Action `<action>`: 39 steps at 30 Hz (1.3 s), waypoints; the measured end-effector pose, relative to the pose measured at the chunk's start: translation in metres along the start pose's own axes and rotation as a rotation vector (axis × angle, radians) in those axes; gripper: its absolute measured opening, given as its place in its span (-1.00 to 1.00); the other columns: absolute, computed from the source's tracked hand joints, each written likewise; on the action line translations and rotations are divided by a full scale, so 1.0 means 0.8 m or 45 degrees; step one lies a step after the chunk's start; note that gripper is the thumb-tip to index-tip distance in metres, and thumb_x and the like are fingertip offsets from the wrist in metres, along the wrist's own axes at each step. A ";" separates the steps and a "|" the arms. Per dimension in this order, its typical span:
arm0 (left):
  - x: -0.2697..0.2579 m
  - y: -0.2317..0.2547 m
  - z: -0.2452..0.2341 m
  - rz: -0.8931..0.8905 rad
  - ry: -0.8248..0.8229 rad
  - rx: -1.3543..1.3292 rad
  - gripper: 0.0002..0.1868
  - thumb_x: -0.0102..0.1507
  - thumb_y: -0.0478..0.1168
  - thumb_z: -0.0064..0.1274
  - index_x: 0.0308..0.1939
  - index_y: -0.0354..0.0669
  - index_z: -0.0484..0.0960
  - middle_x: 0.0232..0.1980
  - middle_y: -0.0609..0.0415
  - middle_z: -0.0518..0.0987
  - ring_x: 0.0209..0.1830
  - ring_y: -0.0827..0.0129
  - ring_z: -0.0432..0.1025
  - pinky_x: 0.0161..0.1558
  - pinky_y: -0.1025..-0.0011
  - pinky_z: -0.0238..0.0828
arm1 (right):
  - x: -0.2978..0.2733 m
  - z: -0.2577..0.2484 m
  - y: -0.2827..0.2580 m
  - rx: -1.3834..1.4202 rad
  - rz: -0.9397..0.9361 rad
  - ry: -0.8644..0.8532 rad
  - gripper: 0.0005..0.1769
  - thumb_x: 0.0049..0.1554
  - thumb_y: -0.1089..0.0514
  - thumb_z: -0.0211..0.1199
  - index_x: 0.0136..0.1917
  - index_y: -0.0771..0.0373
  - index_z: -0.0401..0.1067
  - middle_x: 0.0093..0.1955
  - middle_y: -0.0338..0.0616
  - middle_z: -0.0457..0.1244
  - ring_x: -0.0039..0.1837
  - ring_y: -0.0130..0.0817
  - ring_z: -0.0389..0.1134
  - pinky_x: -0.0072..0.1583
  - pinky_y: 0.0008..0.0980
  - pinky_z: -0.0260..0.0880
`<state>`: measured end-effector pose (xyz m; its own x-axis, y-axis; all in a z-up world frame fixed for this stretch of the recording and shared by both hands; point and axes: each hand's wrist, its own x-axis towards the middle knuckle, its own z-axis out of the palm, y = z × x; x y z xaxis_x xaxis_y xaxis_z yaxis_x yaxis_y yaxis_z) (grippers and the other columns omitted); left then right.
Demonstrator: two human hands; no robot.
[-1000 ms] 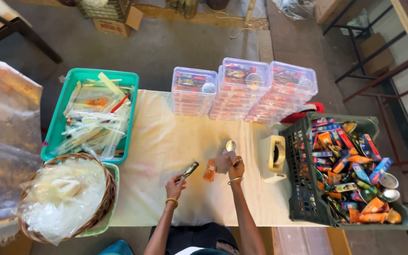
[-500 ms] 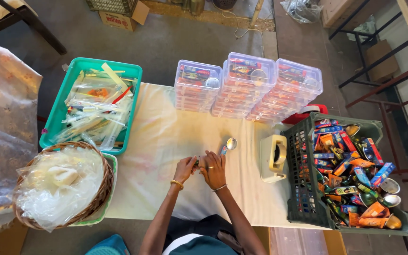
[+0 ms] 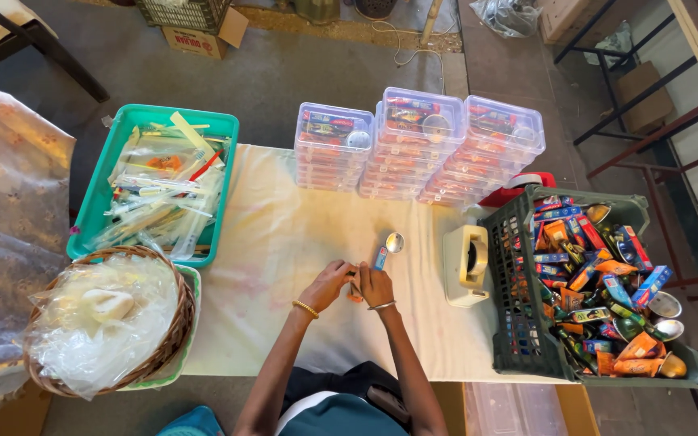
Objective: The person stands at a table and packs various small snack items, including tubes and boxes, into a clear plastic bag. They handle the items one by one, placing them into the bag and arranging them before setting the bag down on the table.
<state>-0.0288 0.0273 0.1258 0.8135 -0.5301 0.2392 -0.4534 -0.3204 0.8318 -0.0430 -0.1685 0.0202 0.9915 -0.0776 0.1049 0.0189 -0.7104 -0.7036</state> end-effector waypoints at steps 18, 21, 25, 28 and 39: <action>-0.027 -0.027 -0.013 -1.021 0.389 -0.165 -0.48 0.35 0.10 0.12 -0.28 -0.41 0.69 -0.34 -0.15 0.70 -0.46 0.24 0.60 -0.33 0.30 0.48 | -0.018 -0.044 -0.088 -0.017 -0.227 0.080 -0.53 0.22 -0.18 0.20 -0.19 0.29 0.52 -0.36 0.06 0.35 -0.29 0.01 0.40 -0.22 -0.14 0.36; -0.036 -0.104 0.017 -0.994 0.405 -0.678 -0.58 0.37 0.00 0.15 -0.18 -0.40 0.68 -0.30 -0.08 0.63 -0.36 0.43 0.54 -0.26 0.36 0.64 | -0.015 -0.039 -0.089 0.039 -0.034 0.179 -0.53 0.25 -0.17 0.16 -0.17 0.29 0.52 -0.40 0.05 0.33 -0.34 -0.04 0.38 -0.23 -0.16 0.34; -0.036 -0.101 0.028 -0.643 0.425 -0.760 -0.76 0.29 -0.19 0.16 -0.05 -0.26 0.69 -0.27 0.01 0.68 -0.27 0.46 0.56 -0.12 0.44 0.55 | -0.003 -0.033 -0.072 0.289 0.110 0.282 -0.48 0.30 -0.18 0.07 -0.16 0.31 0.51 -0.40 -0.03 0.34 -0.34 -0.21 0.39 -0.22 -0.26 0.36; -0.032 -0.064 0.019 -0.405 0.404 -0.699 -0.74 0.20 -0.34 0.16 -0.03 -0.25 0.66 -0.13 0.06 0.71 -0.14 0.49 0.59 -0.07 0.48 0.54 | -0.001 -0.019 -0.041 0.517 0.240 0.374 -0.40 0.35 -0.19 -0.01 -0.19 0.36 0.50 -0.39 -0.11 0.35 -0.32 -0.39 0.37 -0.21 -0.33 0.37; -0.034 -0.089 0.079 -0.825 0.172 -1.025 -0.64 0.27 -0.12 0.24 -0.19 -0.47 0.69 -0.34 -0.04 0.67 -0.41 0.42 0.58 -0.29 0.38 0.65 | 0.008 -0.009 -0.032 1.443 0.408 0.776 -0.31 0.38 -0.41 -0.21 -0.16 0.21 0.31 -0.31 -0.13 0.32 -0.35 -0.39 0.27 -0.24 -0.42 0.33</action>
<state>-0.0416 0.0150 0.0284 0.8709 -0.3352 -0.3593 0.4212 0.1325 0.8973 -0.0379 -0.1560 0.0438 0.7615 -0.6423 -0.0873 0.1883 0.3481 -0.9184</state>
